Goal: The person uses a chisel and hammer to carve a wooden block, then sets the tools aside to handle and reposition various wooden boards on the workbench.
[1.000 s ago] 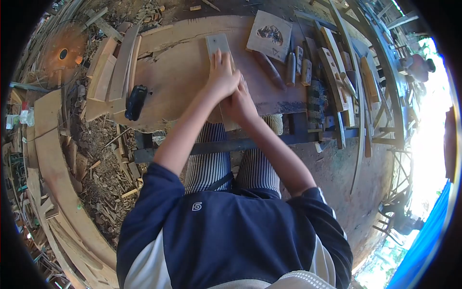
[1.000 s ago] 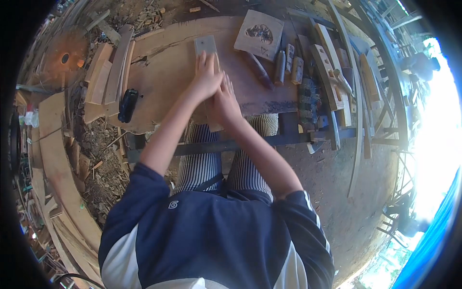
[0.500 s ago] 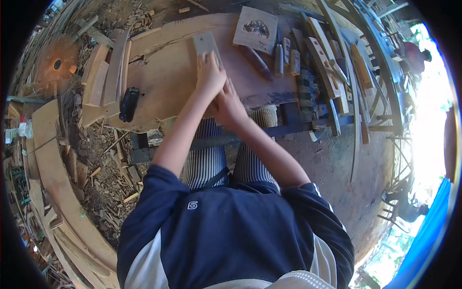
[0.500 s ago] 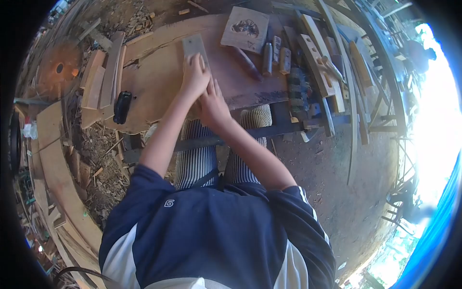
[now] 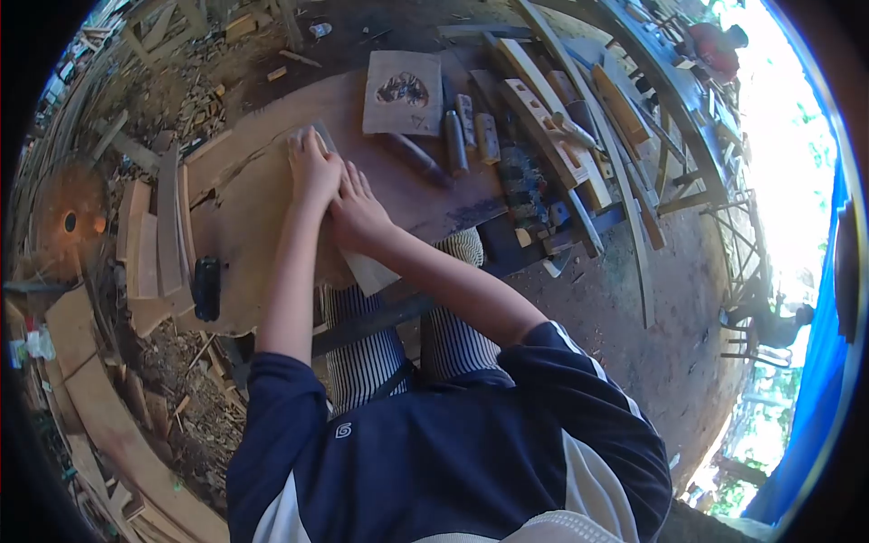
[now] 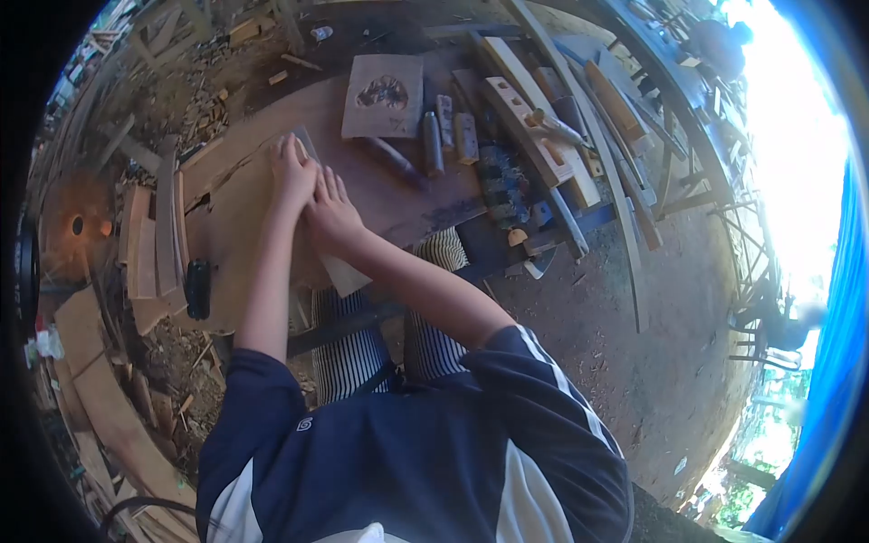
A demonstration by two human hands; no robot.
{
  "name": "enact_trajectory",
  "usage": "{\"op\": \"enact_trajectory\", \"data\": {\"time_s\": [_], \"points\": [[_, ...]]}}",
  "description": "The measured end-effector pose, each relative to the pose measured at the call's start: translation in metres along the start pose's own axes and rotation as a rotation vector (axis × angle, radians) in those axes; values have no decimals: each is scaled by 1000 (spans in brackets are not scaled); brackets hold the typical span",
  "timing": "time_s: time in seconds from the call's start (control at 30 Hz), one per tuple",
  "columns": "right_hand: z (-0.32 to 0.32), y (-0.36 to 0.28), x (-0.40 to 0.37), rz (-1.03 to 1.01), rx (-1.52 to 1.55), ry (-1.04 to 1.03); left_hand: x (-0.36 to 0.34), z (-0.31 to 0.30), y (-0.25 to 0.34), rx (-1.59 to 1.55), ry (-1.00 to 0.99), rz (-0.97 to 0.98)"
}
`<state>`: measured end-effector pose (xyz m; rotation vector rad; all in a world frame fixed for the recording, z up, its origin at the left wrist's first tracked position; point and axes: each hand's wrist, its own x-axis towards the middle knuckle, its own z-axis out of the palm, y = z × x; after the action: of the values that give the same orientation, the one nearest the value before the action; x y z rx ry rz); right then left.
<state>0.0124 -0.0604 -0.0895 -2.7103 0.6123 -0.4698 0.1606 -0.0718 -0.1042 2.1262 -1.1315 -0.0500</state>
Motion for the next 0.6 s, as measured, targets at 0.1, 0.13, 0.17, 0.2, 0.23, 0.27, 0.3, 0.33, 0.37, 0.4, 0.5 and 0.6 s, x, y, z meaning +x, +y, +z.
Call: {"op": "enact_trajectory", "data": {"time_s": [0.1,0.13,0.17,0.2,0.23,0.27,0.3,0.33,0.37,0.4,0.5,0.6], "points": [[20,14,56,27,32,59,54,4,-22,-68,-37,15],[25,13,63,30,27,68,65,5,-28,-112,-50,8],[29,14,69,42,29,87,72,8,-32,-119,-49,-2],[27,14,72,54,31,105,73,8,-31,-122,-47,6],[27,12,69,68,44,113,71,8,-32,-121,-55,1],[27,11,61,72,41,115,65,10,-33,-119,-65,-5],[22,8,51,64,52,94,55,7,-28,-121,-69,-3],[19,4,38,56,66,73,42,1,-20,-93,-84,-5],[16,-1,24,60,71,73,26,-4,-12,-63,-99,-8],[11,-5,10,64,55,21,10,-6,-7,-58,-99,-6],[1,-18,-37,62,77,-28,-41,-8,8,-71,-74,-16],[-15,-29,-79,46,143,-23,-89,-17,29,-72,-62,-68]]}}
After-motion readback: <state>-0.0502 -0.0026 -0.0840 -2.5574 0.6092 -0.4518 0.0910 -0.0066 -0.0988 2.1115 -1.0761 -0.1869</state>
